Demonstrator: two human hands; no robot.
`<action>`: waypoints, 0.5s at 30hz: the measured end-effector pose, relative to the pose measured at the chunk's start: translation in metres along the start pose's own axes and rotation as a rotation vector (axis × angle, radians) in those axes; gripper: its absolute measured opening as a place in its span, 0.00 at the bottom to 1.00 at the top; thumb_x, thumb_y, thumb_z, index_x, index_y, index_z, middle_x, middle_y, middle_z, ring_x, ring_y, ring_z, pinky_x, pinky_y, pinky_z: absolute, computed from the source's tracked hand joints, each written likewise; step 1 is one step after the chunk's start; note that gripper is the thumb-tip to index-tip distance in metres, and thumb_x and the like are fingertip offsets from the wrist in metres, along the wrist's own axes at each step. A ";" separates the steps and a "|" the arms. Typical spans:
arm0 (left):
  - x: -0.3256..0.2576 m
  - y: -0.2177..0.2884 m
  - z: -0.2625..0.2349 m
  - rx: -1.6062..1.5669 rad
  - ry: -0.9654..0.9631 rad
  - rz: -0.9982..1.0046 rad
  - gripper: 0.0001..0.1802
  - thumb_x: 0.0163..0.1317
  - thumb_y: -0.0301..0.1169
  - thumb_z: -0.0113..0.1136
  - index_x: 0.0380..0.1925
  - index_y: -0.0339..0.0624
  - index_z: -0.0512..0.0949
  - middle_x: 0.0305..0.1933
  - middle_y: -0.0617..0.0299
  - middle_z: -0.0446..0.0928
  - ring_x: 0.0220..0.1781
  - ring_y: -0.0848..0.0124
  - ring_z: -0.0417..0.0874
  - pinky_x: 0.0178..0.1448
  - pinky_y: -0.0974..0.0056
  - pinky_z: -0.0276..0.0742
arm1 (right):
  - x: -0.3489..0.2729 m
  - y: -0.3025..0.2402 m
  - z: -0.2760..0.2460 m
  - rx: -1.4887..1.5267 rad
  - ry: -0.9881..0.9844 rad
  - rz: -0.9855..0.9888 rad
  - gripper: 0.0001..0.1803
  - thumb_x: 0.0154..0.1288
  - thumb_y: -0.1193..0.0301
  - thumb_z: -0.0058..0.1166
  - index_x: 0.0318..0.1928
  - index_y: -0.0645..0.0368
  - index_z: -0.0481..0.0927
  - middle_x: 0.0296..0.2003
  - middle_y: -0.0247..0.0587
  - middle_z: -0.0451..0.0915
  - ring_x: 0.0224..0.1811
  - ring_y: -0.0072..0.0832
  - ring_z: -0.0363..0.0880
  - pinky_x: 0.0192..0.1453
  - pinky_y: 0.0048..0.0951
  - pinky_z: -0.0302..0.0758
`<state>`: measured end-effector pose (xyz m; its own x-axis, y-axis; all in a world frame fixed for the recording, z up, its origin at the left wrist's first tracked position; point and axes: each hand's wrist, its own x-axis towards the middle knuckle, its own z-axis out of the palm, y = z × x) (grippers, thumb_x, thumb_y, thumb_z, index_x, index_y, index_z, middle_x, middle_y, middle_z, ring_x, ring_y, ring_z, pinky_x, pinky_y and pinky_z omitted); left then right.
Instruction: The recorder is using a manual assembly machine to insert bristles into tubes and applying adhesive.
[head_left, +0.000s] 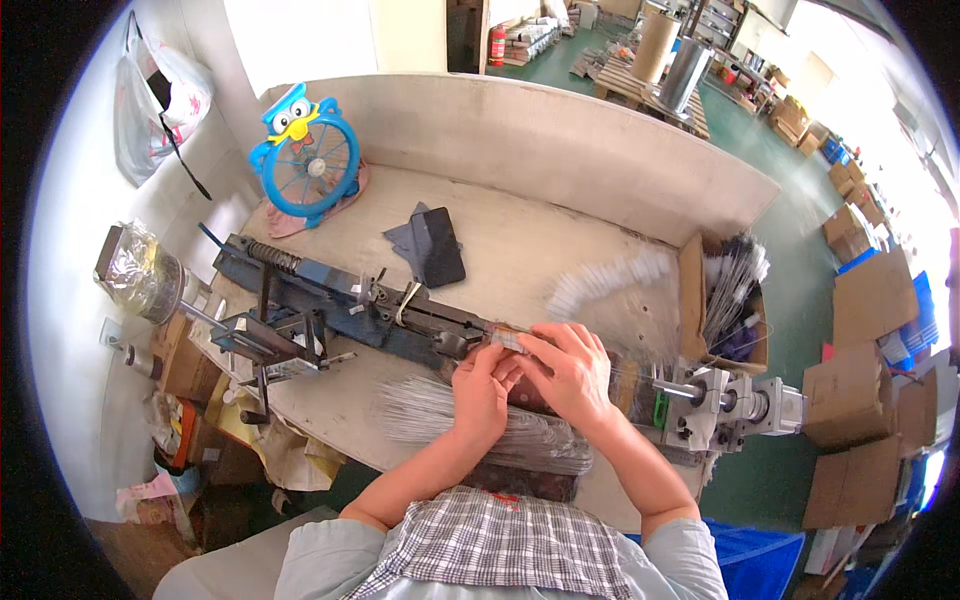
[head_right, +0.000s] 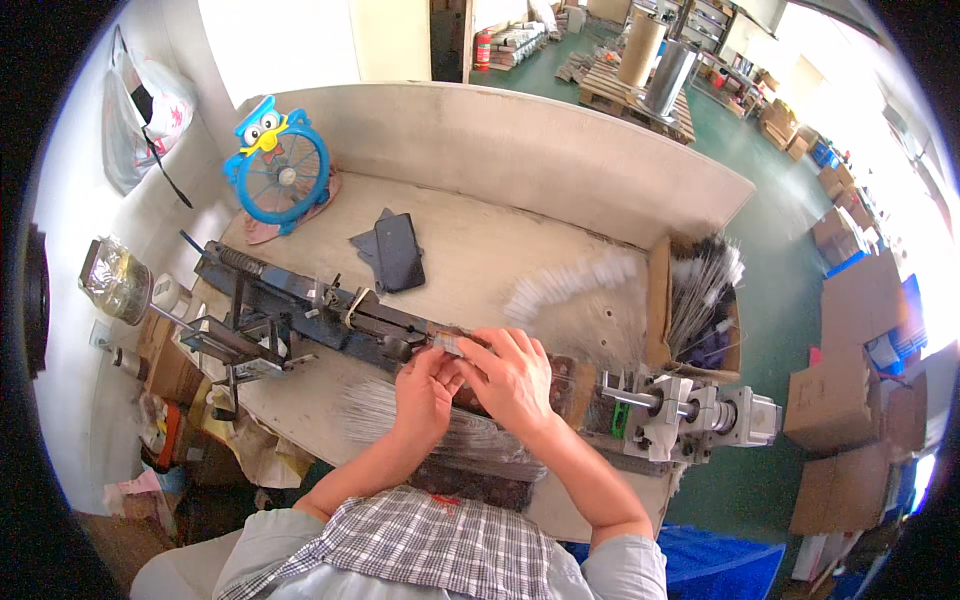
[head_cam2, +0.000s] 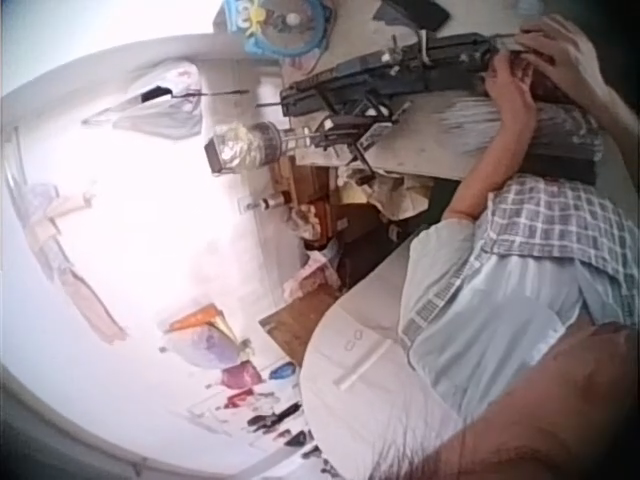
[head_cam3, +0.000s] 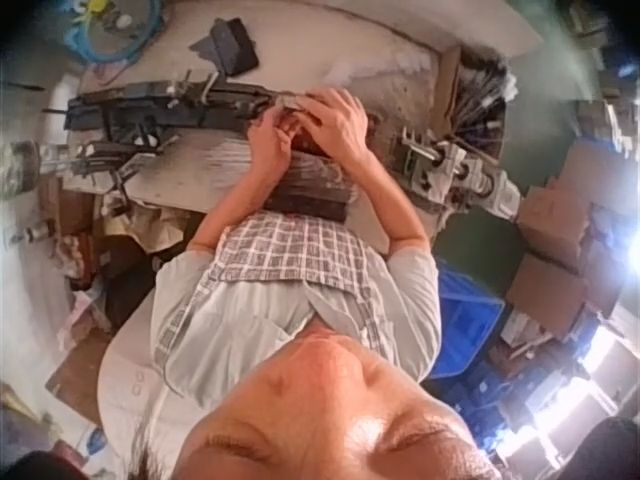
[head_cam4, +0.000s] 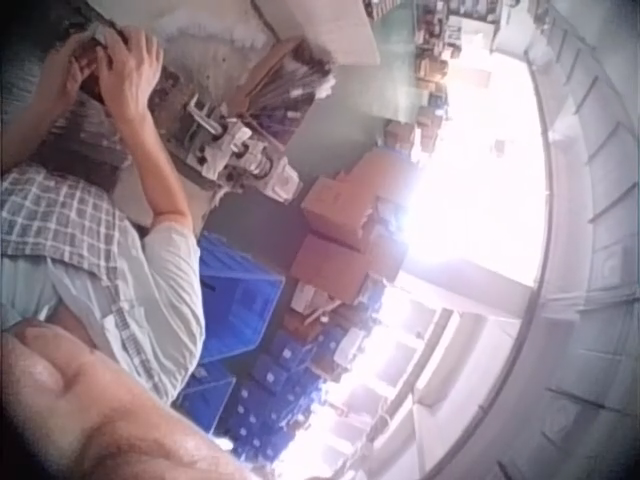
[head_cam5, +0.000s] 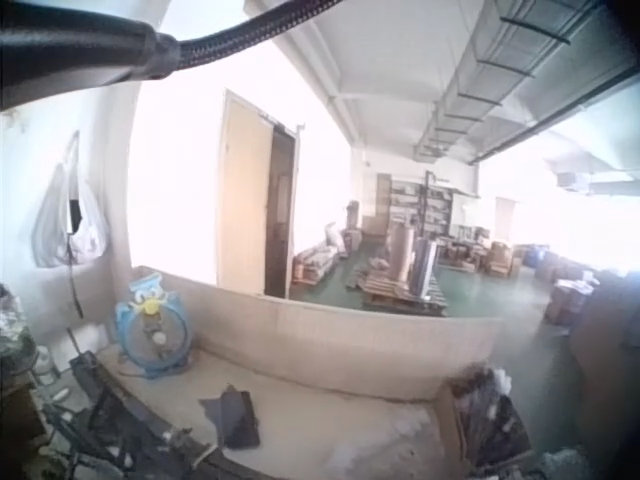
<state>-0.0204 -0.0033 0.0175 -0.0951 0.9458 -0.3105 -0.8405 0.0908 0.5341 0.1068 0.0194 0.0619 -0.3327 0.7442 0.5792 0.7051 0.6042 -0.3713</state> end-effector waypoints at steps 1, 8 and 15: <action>0.003 -0.003 -0.004 0.002 0.008 0.001 0.07 0.64 0.28 0.52 0.37 0.38 0.76 0.38 0.60 0.80 0.39 0.71 0.82 0.47 0.65 0.76 | 0.002 0.000 0.002 0.013 0.009 -0.003 0.14 0.46 0.68 0.65 0.38 0.52 0.84 0.37 0.32 0.80 0.40 0.34 0.77 0.43 0.34 0.73; -0.001 -0.002 0.002 -0.010 0.053 -0.016 0.06 0.64 0.31 0.52 0.36 0.41 0.74 0.38 0.63 0.79 0.43 0.72 0.80 0.50 0.63 0.74 | 0.004 -0.002 0.010 0.024 -0.043 -0.003 0.12 0.48 0.68 0.63 0.37 0.51 0.83 0.38 0.32 0.79 0.41 0.32 0.77 0.44 0.34 0.72; 0.000 -0.002 -0.001 -0.022 0.002 -0.040 0.06 0.64 0.30 0.52 0.37 0.41 0.74 0.40 0.62 0.79 0.44 0.71 0.80 0.51 0.63 0.74 | 0.003 0.000 0.007 0.048 0.000 -0.001 0.13 0.49 0.69 0.62 0.38 0.48 0.83 0.38 0.30 0.79 0.42 0.32 0.77 0.43 0.35 0.73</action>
<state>-0.0193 -0.0039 0.0153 -0.0620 0.9408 -0.3331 -0.8554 0.1219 0.5034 0.1015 0.0235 0.0584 -0.3329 0.7437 0.5797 0.6743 0.6175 -0.4050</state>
